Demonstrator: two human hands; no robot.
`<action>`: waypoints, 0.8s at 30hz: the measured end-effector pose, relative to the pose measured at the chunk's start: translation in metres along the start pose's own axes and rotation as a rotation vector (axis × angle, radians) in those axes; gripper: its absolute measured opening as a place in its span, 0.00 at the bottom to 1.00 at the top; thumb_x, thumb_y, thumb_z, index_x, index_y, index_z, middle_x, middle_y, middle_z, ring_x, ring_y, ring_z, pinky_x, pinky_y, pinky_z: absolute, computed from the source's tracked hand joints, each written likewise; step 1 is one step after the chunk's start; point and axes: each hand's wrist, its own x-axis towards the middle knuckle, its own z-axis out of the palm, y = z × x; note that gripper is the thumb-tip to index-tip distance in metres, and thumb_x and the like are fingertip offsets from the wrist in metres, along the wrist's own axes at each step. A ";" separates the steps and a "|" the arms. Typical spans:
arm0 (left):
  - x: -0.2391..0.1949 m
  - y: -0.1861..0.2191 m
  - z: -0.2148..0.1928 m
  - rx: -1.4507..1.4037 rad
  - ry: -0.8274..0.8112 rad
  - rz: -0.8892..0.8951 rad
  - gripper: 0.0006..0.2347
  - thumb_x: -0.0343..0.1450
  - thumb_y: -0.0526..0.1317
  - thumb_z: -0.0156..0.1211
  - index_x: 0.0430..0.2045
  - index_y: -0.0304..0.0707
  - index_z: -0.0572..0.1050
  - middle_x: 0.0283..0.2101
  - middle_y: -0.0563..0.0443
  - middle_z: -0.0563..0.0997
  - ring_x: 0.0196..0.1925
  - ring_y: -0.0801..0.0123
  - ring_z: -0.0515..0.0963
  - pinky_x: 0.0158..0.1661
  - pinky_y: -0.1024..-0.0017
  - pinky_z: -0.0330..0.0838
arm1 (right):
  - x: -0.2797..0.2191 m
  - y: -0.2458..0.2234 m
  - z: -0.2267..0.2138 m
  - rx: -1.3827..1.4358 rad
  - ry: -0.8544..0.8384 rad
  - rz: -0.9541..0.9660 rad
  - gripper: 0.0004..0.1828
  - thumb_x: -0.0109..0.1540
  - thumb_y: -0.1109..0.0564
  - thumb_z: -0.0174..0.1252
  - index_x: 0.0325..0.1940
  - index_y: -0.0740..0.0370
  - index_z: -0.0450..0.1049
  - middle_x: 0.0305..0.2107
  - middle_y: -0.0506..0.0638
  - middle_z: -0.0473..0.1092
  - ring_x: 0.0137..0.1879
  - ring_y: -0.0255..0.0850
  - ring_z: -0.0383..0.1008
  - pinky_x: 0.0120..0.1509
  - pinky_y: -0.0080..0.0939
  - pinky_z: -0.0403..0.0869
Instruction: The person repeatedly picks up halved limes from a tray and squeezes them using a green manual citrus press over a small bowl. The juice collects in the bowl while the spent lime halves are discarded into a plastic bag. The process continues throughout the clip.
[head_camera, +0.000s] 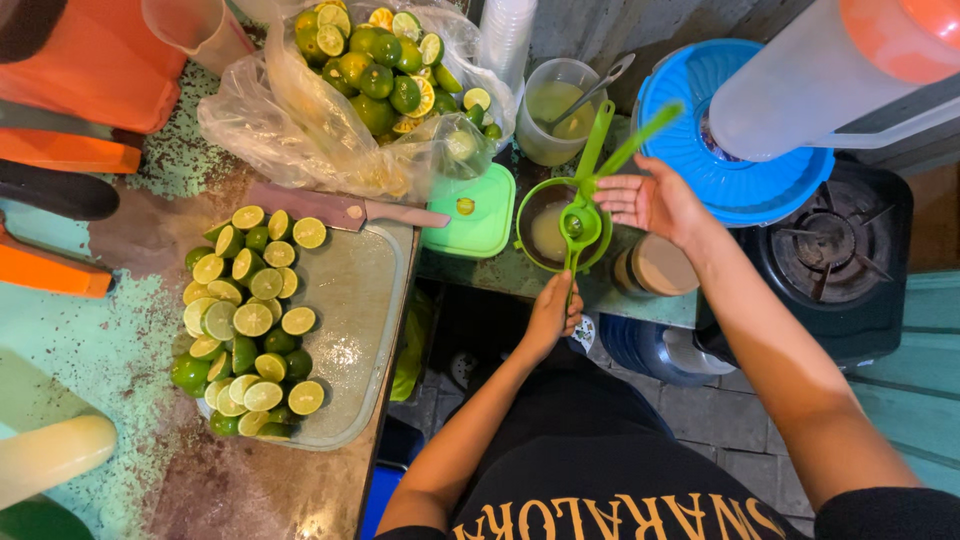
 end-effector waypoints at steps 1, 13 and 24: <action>-0.001 0.000 0.000 0.002 0.009 -0.006 0.15 0.79 0.57 0.44 0.36 0.46 0.64 0.21 0.59 0.63 0.17 0.81 0.62 0.17 0.81 0.50 | -0.003 0.001 0.006 -0.013 0.049 -0.037 0.34 0.69 0.37 0.36 0.53 0.65 0.77 0.45 0.53 0.80 0.48 0.40 0.77 0.54 0.41 0.74; 0.007 -0.005 -0.006 0.008 0.052 0.005 0.16 0.79 0.56 0.43 0.34 0.45 0.64 0.19 0.59 0.64 0.14 0.80 0.61 0.15 0.80 0.50 | -0.049 0.052 0.100 -1.600 0.249 -0.748 0.17 0.64 0.52 0.56 0.57 0.56 0.77 0.51 0.52 0.74 0.57 0.51 0.64 0.57 0.54 0.59; 0.005 0.007 -0.011 0.046 0.028 -0.018 0.15 0.79 0.55 0.44 0.33 0.45 0.65 0.19 0.61 0.64 0.14 0.81 0.60 0.15 0.79 0.52 | -0.006 0.038 0.061 -0.816 0.203 -0.373 0.22 0.69 0.43 0.54 0.57 0.60 0.78 0.41 0.48 0.79 0.39 0.32 0.71 0.43 0.35 0.69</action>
